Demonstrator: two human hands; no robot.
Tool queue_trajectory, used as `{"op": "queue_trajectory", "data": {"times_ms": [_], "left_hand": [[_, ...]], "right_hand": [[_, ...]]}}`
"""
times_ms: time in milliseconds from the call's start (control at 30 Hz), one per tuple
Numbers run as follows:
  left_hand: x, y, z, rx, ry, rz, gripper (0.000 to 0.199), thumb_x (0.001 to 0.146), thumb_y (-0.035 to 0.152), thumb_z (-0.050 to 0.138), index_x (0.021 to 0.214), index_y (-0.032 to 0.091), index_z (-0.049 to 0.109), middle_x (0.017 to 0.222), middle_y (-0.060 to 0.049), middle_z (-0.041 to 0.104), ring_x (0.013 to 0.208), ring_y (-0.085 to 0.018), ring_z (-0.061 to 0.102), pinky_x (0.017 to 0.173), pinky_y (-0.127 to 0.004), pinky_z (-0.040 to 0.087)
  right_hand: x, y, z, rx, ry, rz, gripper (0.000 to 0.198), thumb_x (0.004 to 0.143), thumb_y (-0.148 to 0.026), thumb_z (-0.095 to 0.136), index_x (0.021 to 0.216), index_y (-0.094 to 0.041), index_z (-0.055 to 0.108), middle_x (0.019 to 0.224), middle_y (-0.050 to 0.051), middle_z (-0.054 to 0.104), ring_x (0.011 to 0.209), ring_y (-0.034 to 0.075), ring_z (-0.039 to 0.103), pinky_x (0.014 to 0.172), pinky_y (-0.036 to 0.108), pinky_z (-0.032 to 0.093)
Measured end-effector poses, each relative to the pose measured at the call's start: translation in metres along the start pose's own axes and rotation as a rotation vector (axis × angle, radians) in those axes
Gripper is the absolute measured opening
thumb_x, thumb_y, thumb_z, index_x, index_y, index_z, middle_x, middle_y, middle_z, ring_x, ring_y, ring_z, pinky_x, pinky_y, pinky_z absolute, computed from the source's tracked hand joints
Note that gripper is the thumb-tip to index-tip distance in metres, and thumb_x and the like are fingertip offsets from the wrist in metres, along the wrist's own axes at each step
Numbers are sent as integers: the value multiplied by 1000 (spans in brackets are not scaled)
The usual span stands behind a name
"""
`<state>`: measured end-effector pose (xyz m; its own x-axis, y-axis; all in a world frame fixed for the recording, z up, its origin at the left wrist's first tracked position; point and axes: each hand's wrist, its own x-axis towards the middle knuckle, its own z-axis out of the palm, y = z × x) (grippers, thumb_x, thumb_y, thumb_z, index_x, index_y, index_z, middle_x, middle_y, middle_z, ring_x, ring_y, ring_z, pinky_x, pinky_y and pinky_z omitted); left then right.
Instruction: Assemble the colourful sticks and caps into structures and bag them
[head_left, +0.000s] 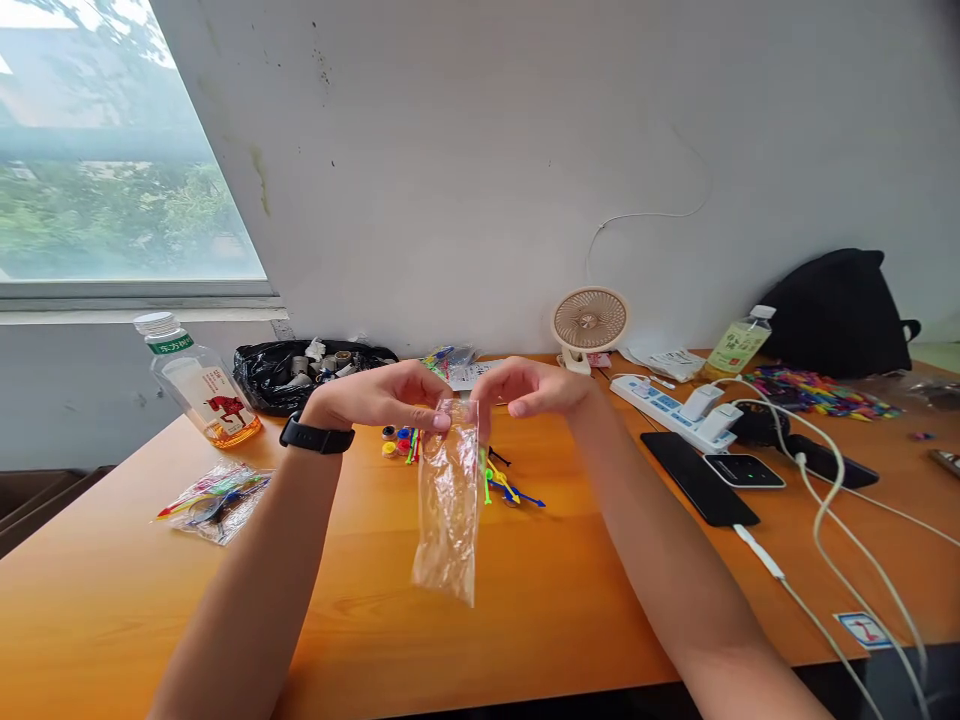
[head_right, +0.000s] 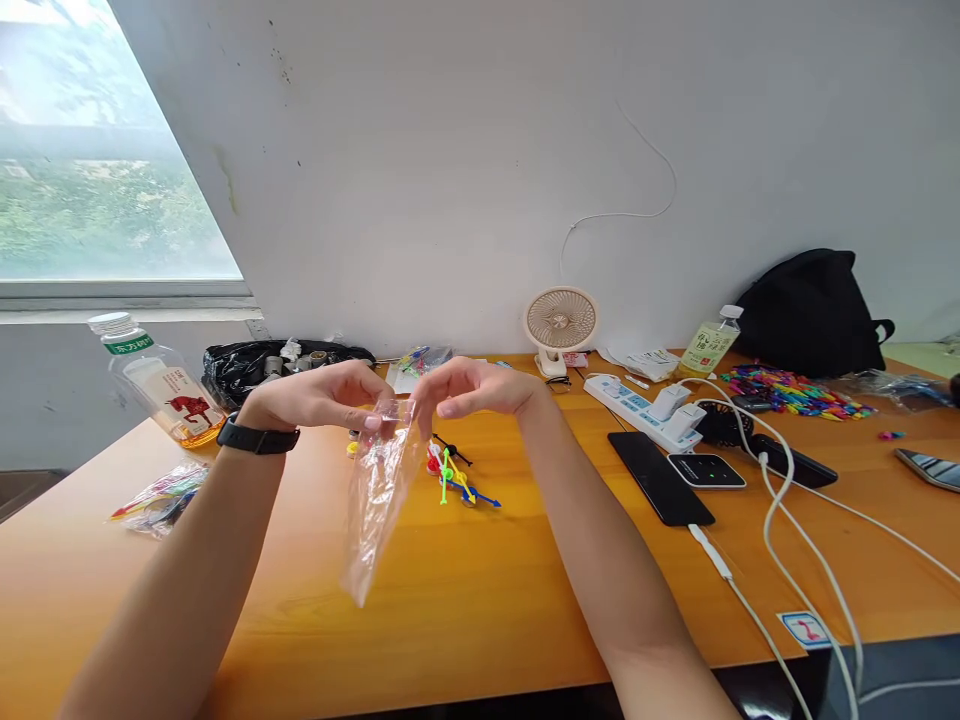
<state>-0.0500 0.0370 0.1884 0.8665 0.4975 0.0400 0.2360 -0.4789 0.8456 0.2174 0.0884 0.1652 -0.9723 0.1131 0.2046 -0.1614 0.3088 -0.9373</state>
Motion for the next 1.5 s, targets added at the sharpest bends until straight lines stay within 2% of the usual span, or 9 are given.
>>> {"op": "queue_trajectory", "data": {"times_ms": [100, 233, 300, 433, 533, 800, 1133, 1333, 1500], "left_hand": [[-8, 0, -5, 41, 54, -59, 32, 92, 44, 74, 82, 14, 71, 77, -4, 68, 70, -13, 61, 65, -23, 49], [-11, 4, -8, 264, 83, -134, 33, 94, 46, 70, 83, 15, 73, 78, -3, 69, 72, -13, 60, 67, -23, 47], [-9, 5, -7, 381, 98, -158, 30, 96, 44, 67, 87, 16, 75, 82, -3, 72, 76, -14, 62, 70, -23, 46], [-2, 6, 0, 543, 129, -211, 21, 94, 37, 66, 98, 19, 77, 96, -3, 77, 86, -16, 67, 75, -24, 47], [4, 6, 7, 593, 114, -201, 19, 94, 32, 65, 101, 20, 77, 103, -4, 77, 92, -17, 68, 80, -24, 48], [16, 8, 19, 605, 56, -216, 22, 94, 23, 59, 107, 22, 78, 106, -3, 79, 92, -17, 72, 81, -21, 52], [16, 9, 19, 647, 62, -245, 20, 94, 20, 61, 104, 21, 79, 101, -2, 80, 88, -16, 73, 77, -21, 51], [17, 10, 19, 661, 72, -229, 21, 93, 16, 61, 104, 20, 78, 100, -2, 80, 89, -16, 73, 78, -21, 50], [15, 11, 18, 656, 86, -220, 19, 93, 20, 63, 104, 20, 79, 99, -4, 79, 86, -17, 72, 74, -22, 50]], "right_hand": [[-7, -7, -2, -106, 227, 43, 40, 96, -47, 71, 124, -18, 72, 104, 9, 75, 102, 21, 69, 99, 36, 51], [-13, -4, -9, -327, 362, 311, 41, 94, -54, 69, 115, -19, 74, 104, 7, 74, 99, 19, 66, 93, 32, 50], [-12, 6, -13, -444, 300, 508, 44, 90, -59, 71, 105, -17, 76, 96, 7, 75, 92, 19, 67, 84, 29, 50], [-3, 33, -14, -562, 19, 944, 51, 71, -64, 84, 84, -15, 77, 79, 6, 75, 80, 19, 68, 68, 26, 47], [4, 49, -10, -559, -46, 1077, 51, 65, -61, 88, 76, -14, 75, 77, 6, 75, 79, 20, 69, 68, 26, 46], [14, 65, -6, -598, -94, 1193, 35, 66, -46, 87, 73, -14, 74, 81, 6, 76, 79, 20, 70, 68, 26, 48], [11, 81, -13, -552, -98, 1193, 36, 65, -45, 86, 74, -14, 72, 77, 4, 74, 81, 20, 71, 70, 25, 49], [8, 79, -15, -569, -51, 1162, 43, 66, -55, 84, 74, -14, 74, 80, 6, 76, 80, 19, 70, 69, 24, 48], [12, 84, -13, -557, -95, 1176, 42, 66, -54, 85, 74, -14, 75, 80, 5, 76, 80, 18, 70, 69, 24, 47]]}}
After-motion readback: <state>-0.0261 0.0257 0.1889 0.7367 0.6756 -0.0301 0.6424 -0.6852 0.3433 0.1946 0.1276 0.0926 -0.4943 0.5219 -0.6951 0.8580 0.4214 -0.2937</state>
